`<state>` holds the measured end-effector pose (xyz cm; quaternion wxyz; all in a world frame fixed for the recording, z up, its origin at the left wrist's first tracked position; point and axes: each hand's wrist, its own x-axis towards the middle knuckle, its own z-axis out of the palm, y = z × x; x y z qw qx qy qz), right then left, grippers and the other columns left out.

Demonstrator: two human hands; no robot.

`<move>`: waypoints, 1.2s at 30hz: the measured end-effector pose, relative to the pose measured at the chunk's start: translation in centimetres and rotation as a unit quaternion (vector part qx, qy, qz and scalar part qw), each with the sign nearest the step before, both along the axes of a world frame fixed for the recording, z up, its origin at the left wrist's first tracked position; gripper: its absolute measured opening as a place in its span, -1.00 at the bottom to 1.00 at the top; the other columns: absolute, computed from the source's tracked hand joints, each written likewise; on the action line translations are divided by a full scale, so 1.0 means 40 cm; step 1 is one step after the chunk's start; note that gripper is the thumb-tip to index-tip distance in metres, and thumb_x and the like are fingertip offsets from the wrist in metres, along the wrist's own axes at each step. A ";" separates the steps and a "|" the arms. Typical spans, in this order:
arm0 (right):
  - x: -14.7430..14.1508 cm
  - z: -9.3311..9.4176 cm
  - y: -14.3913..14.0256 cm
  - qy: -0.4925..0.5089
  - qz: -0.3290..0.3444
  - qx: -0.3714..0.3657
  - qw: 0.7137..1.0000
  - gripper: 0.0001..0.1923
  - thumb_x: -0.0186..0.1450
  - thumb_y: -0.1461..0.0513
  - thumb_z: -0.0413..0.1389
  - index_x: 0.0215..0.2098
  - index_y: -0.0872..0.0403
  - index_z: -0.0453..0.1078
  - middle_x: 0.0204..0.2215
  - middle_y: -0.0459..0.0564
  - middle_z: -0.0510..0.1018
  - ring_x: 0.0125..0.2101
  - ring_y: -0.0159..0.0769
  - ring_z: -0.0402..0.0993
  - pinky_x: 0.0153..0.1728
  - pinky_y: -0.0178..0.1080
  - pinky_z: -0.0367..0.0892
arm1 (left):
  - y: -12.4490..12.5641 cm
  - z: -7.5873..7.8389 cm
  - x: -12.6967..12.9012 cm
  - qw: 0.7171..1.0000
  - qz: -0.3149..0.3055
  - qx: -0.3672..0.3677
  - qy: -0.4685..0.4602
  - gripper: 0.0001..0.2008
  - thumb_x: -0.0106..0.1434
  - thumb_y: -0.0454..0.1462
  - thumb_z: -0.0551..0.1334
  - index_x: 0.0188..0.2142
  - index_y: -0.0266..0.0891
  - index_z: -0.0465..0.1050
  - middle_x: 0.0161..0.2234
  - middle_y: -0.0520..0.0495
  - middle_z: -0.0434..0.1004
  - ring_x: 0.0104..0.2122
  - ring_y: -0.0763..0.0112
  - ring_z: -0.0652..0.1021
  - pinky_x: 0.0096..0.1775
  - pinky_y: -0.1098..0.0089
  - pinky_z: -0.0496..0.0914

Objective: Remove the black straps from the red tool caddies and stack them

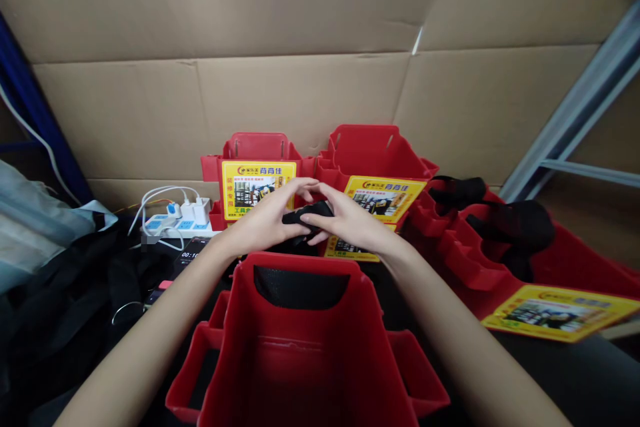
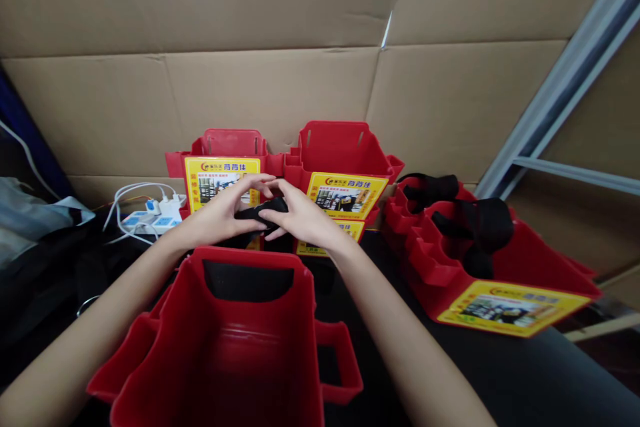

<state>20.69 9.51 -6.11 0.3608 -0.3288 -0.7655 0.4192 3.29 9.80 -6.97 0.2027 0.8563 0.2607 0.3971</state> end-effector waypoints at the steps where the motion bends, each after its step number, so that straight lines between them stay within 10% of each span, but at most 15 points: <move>1: 0.004 0.003 0.003 0.000 0.004 -0.012 1.000 -0.58 0.14 0.24 0.13 -0.04 0.08 0.21 -0.02 0.07 0.29 -0.33 -0.36 0.46 -0.44 -0.28 0.53 | -0.004 0.004 -0.003 1.000 0.013 0.001 0.008 -0.38 0.03 -0.33 0.28 0.07 -0.19 0.10 0.04 -0.18 0.21 -0.11 0.33 0.39 -0.12 0.34 0.35; 8: 0.020 0.014 0.015 0.007 -0.064 0.002 0.998 -0.77 0.06 0.30 0.19 -0.27 0.16 0.43 -0.32 -0.01 0.47 -0.40 -0.36 0.47 -0.41 -0.27 0.55 | -0.048 0.054 -0.022 0.988 0.102 0.093 0.069 -0.82 0.09 -0.26 0.25 -0.29 -0.25 0.38 -0.31 -0.04 0.44 -0.29 0.40 0.43 -0.21 0.38 0.31; 16: -0.011 0.009 0.002 0.042 -0.123 0.067 0.989 -0.80 0.00 0.41 0.07 -0.39 0.13 0.40 -0.53 -0.11 0.45 -0.68 -0.52 0.37 -0.71 -0.45 0.37 | -0.034 0.026 -0.003 0.980 0.084 -0.178 0.033 -0.88 0.11 -0.26 0.20 -0.41 -0.31 0.38 -0.51 -0.08 0.53 -0.50 0.43 0.53 -0.48 0.46 0.37; 26: 0.000 0.022 -0.016 0.029 -0.046 0.118 0.992 -0.90 0.09 0.36 0.01 -0.39 0.08 0.23 -0.51 -0.16 0.36 -0.59 -0.50 0.35 -0.60 -0.41 0.34 | -0.022 0.023 0.006 0.916 0.030 -0.368 -0.154 -0.75 0.11 -0.14 0.24 -0.37 -0.30 0.33 -0.40 -0.11 0.56 -0.45 0.50 0.56 -0.58 0.61 0.30; 36: 0.052 0.044 0.001 -0.050 0.015 0.151 0.987 -0.99 0.17 0.32 -0.02 -0.41 0.10 0.21 -0.50 -0.14 0.29 -0.55 -0.49 0.19 -0.54 -0.38 0.14 | -0.017 0.051 -0.039 0.948 0.026 -0.315 -0.041 -0.86 0.05 -0.28 0.27 -0.44 -0.31 0.35 -0.50 -0.07 0.57 -0.46 0.48 0.56 -0.55 0.59 0.23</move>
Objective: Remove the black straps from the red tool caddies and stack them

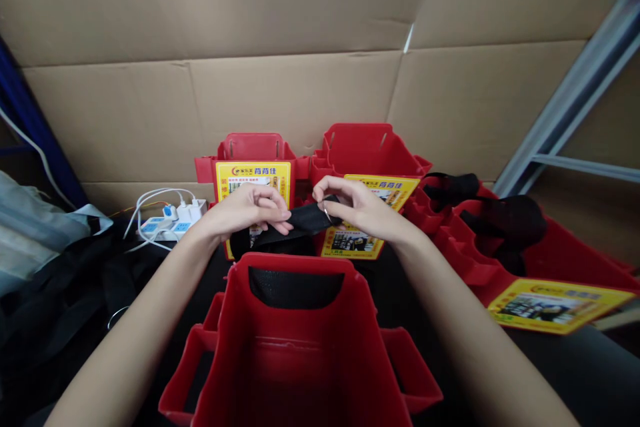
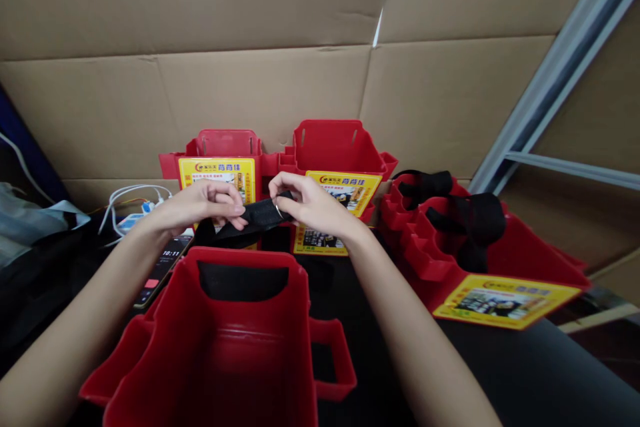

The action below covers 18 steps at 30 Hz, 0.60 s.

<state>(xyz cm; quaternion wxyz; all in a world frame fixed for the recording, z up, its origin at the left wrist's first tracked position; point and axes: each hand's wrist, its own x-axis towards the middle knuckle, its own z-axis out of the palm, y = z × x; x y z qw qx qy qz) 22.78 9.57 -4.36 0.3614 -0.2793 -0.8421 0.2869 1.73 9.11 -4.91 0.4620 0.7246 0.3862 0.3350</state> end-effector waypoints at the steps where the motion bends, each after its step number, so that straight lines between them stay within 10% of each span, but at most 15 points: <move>1: 0.003 0.003 -0.001 -0.013 -0.002 0.010 1.000 -0.99 0.15 0.32 0.00 -0.42 0.11 0.23 -0.51 -0.14 0.30 -0.51 -0.47 0.20 -0.51 -0.38 0.14 | 0.001 0.003 -0.006 0.999 -0.010 0.009 0.030 -0.87 0.06 -0.28 0.27 -0.44 -0.31 0.35 -0.50 -0.07 0.57 -0.47 0.48 0.55 -0.55 0.58 0.21; 9: -0.011 -0.008 -0.005 0.003 0.044 -0.115 0.992 -0.84 0.13 0.25 0.05 -0.29 0.10 0.28 -0.48 -0.16 0.30 -0.60 -0.53 0.17 -0.61 -0.41 0.10 | 0.001 0.014 -0.052 0.985 -0.035 0.089 0.146 -0.88 0.07 -0.27 0.22 -0.45 -0.29 0.33 -0.52 0.02 0.43 -0.55 0.57 0.39 -0.50 0.53 0.20; 18: -0.023 -0.013 -0.008 0.008 -0.040 -0.052 0.998 -0.70 0.11 0.12 0.15 -0.23 0.10 0.33 -0.43 -0.14 0.30 -0.60 -0.56 0.17 -0.63 -0.42 0.07 | -0.010 0.004 -0.002 0.987 -0.004 0.146 0.073 -0.77 0.03 -0.26 0.27 -0.33 -0.26 0.27 -0.52 0.12 0.30 -0.51 0.55 0.37 -0.44 0.51 0.24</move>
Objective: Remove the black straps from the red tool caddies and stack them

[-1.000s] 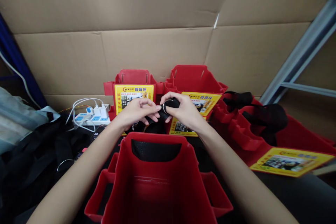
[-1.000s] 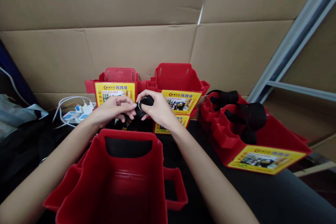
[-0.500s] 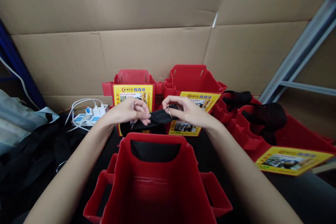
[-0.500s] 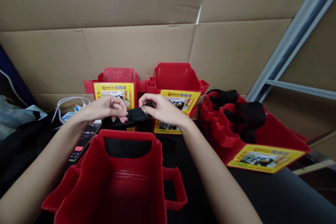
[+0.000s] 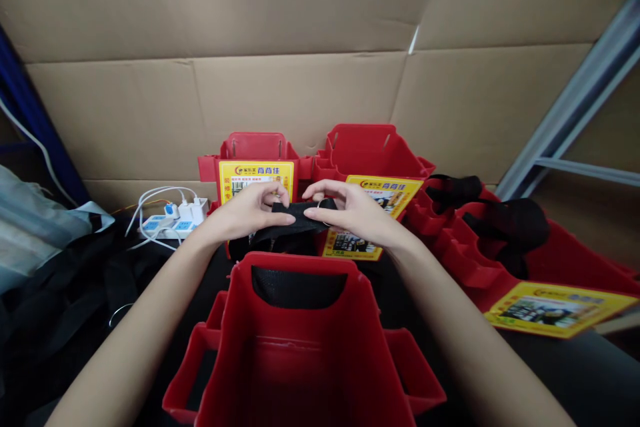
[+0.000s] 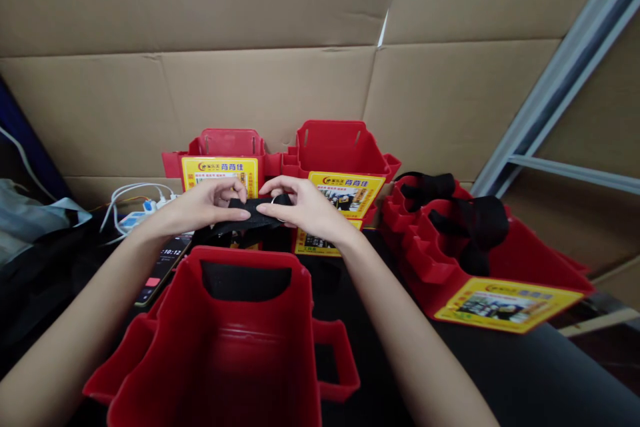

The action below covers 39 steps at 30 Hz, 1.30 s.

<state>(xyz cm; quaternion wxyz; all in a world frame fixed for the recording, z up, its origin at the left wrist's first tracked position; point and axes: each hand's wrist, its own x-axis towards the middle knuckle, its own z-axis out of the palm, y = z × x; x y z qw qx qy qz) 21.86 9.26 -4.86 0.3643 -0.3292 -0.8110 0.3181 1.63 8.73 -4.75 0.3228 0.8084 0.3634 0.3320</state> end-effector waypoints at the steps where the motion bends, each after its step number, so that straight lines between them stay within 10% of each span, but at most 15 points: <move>1: 0.001 0.000 0.003 -0.014 -0.018 0.014 1.000 -0.70 0.12 0.10 0.14 -0.26 0.12 0.35 -0.48 -0.14 0.32 -0.60 -0.55 0.17 -0.62 -0.42 0.06 | 0.002 -0.001 0.000 0.999 0.018 -0.004 -0.027 -0.74 0.01 -0.28 0.27 -0.30 -0.26 0.27 -0.52 0.12 0.32 -0.52 0.54 0.38 -0.44 0.50 0.26; 8: 0.020 -0.003 0.026 -0.026 0.059 0.084 0.994 -0.69 0.17 0.06 0.09 -0.51 0.16 0.38 -0.41 -0.06 0.37 -0.42 -0.44 0.29 -0.40 -0.36 0.18 | 0.011 0.009 -0.029 0.994 0.090 0.025 -0.056 -0.73 0.00 -0.18 0.29 -0.32 -0.31 0.43 -0.43 0.00 0.47 -0.47 0.49 0.43 -0.38 0.46 0.31; 14: 0.058 -0.010 0.047 -0.031 0.050 -0.031 0.998 -0.62 0.24 0.00 -0.03 -0.48 0.15 0.29 -0.75 -0.25 0.10 -0.75 -0.58 -0.05 -0.72 -0.41 -0.14 | 0.008 0.032 -0.078 0.987 0.147 -0.034 -0.048 -0.70 -0.04 -0.18 0.32 -0.31 -0.29 0.45 -0.51 0.02 0.43 -0.59 0.56 0.36 -0.57 0.53 0.21; 26: 0.095 0.029 0.034 -0.149 -0.009 0.091 0.985 -0.65 0.04 0.04 0.19 -0.35 0.11 0.29 -0.46 -0.13 0.38 -0.44 -0.40 0.30 -0.44 -0.37 0.19 | 0.011 0.037 -0.098 0.983 0.175 -0.024 -0.049 -0.74 0.01 -0.18 0.29 -0.31 -0.28 0.47 -0.49 0.01 0.46 -0.57 0.58 0.38 -0.59 0.58 0.20; 39: 0.120 0.037 0.027 -0.278 -0.087 0.218 0.932 -0.68 0.14 0.36 -0.14 -0.18 0.10 0.32 -0.21 0.01 0.49 -0.23 -0.25 0.41 -0.23 -0.27 0.26 | 0.006 0.048 -0.153 0.983 0.174 -0.015 -0.054 -0.75 0.05 -0.17 0.26 -0.30 -0.27 0.44 -0.51 0.01 0.46 -0.62 0.60 0.37 -0.64 0.61 0.16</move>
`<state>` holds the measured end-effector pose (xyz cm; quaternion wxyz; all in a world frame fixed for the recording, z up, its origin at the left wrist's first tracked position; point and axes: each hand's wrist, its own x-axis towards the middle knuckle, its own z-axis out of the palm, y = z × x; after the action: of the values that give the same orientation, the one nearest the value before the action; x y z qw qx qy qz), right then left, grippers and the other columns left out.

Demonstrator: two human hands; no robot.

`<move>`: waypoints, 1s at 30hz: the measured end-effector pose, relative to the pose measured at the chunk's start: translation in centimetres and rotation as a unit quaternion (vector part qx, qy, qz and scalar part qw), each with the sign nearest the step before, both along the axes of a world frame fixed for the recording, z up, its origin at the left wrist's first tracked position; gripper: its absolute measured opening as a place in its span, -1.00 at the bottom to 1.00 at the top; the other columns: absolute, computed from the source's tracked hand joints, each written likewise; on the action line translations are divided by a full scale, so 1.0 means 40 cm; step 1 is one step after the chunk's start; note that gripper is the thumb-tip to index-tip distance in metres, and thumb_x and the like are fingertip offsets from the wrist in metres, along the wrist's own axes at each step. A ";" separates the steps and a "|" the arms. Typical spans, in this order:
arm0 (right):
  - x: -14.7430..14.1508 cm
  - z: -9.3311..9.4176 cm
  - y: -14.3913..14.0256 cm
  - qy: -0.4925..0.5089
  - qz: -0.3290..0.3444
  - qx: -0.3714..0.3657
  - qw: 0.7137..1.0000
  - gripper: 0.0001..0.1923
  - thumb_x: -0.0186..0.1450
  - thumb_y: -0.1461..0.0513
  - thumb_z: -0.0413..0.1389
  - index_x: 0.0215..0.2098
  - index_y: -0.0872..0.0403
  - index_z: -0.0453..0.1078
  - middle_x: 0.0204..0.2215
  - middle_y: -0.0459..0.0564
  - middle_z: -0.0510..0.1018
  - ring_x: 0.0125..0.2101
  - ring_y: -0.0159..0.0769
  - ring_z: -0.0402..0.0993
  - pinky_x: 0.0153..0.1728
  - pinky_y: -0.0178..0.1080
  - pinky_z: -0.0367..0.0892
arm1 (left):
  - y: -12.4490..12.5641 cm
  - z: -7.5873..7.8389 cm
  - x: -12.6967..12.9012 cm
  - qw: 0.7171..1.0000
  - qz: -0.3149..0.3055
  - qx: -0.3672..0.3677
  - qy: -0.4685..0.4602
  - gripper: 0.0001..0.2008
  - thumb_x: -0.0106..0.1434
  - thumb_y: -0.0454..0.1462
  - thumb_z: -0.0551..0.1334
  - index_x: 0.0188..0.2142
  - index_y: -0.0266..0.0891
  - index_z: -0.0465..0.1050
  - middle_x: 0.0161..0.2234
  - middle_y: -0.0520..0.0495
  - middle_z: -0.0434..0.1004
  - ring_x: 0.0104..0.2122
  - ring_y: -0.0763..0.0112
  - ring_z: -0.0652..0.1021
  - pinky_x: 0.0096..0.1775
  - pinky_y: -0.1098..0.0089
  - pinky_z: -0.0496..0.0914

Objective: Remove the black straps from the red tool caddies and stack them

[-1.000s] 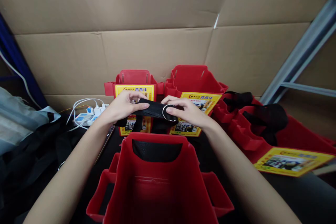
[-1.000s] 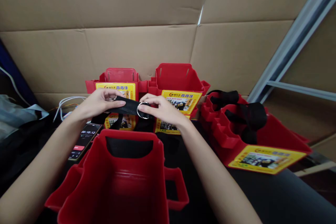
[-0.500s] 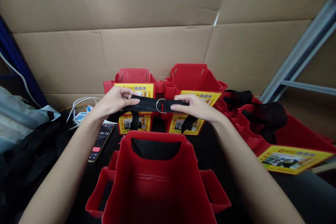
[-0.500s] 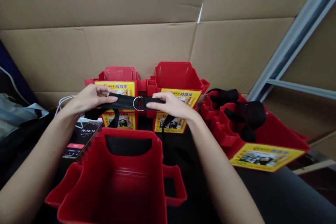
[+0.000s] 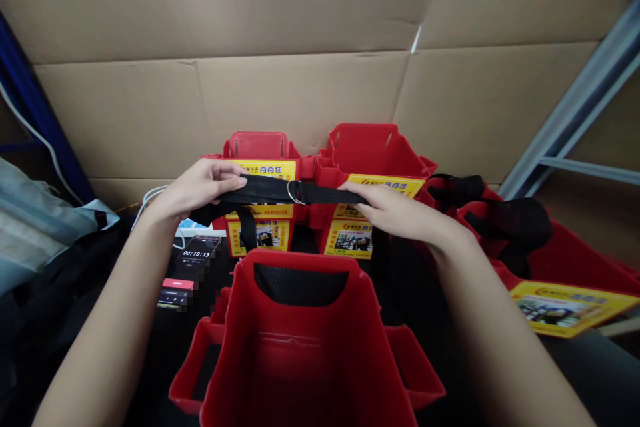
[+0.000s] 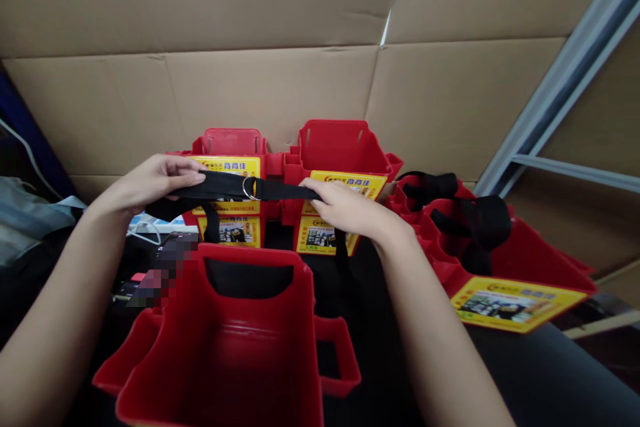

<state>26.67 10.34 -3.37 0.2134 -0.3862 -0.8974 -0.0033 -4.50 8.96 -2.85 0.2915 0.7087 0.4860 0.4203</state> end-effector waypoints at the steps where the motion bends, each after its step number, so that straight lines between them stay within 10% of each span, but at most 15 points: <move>1: 0.003 0.005 -0.006 -0.002 -0.021 0.004 1.000 -0.69 0.15 0.35 -0.13 -0.18 0.10 0.31 -0.21 0.02 0.49 -0.23 -0.25 0.41 -0.23 -0.26 0.27 | -0.004 0.003 0.005 1.000 -0.002 0.015 -0.013 -0.75 0.06 -0.17 0.25 -0.29 -0.27 0.44 -0.50 0.02 0.45 -0.60 0.60 0.39 -0.63 0.62 0.18; 8: -0.017 0.045 -0.086 0.057 -0.169 0.114 0.977 -0.67 0.31 0.19 -0.23 -0.13 0.09 0.29 -0.41 0.05 0.46 -0.41 -0.21 0.39 -0.35 -0.20 0.26 | -0.055 0.019 0.021 0.978 -0.044 0.163 -0.120 -0.80 0.05 -0.18 0.28 -0.34 -0.23 0.43 -0.48 0.06 0.47 -0.55 0.59 0.42 -0.50 0.57 0.31; 14: -0.077 0.054 -0.200 0.116 0.044 0.066 0.990 -0.59 0.30 0.24 -0.20 0.10 -0.07 0.17 -0.18 -0.03 0.47 -0.28 -0.26 0.42 -0.26 -0.26 0.29 | -0.134 0.057 0.031 0.953 -0.268 0.090 0.109 -0.94 0.06 -0.24 0.28 -0.47 -0.10 0.56 -0.52 -0.02 0.54 -0.48 0.37 0.50 -0.35 0.38 0.38; 20: -0.090 0.015 -0.312 -0.066 0.159 0.042 0.984 -0.47 0.17 0.36 0.00 0.09 -0.14 0.23 -0.32 -0.08 0.50 -0.43 -0.37 0.43 -0.45 -0.37 0.30 | -0.215 0.057 0.128 0.872 -0.361 0.063 0.326 -0.82 0.19 -0.26 0.15 -0.31 -0.05 0.54 -0.33 -0.05 0.55 -0.28 0.31 0.50 -0.10 0.30 0.31; 26: -0.046 -0.022 -0.377 -0.065 0.162 -0.148 0.973 -0.46 0.11 0.48 0.00 -0.02 -0.13 0.31 -0.12 -0.15 0.47 -0.06 -0.40 0.34 -0.05 -0.39 0.27 | -0.298 -0.044 0.083 0.894 -0.232 0.220 0.315 -0.78 0.19 -0.32 0.14 -0.18 -0.02 0.44 -0.12 0.01 0.46 -0.03 0.30 0.39 0.16 0.18 -0.01; 30: 0.002 -0.032 -0.374 0.099 0.059 -0.159 0.980 -0.76 0.23 0.32 -0.01 -0.21 -0.09 0.38 -0.20 -0.11 0.49 -0.17 -0.38 0.41 -0.16 -0.38 0.35 | -0.350 -0.110 -0.018 0.969 0.123 0.203 0.067 -0.72 0.11 -0.28 0.22 -0.19 0.15 0.36 -0.12 0.12 0.41 -0.05 0.24 0.40 0.06 0.22 0.21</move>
<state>26.76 -4.62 -4.63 0.2369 -0.3597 -0.8821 0.1905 -5.23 -5.04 -7.23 0.0544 0.7146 0.4924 0.4939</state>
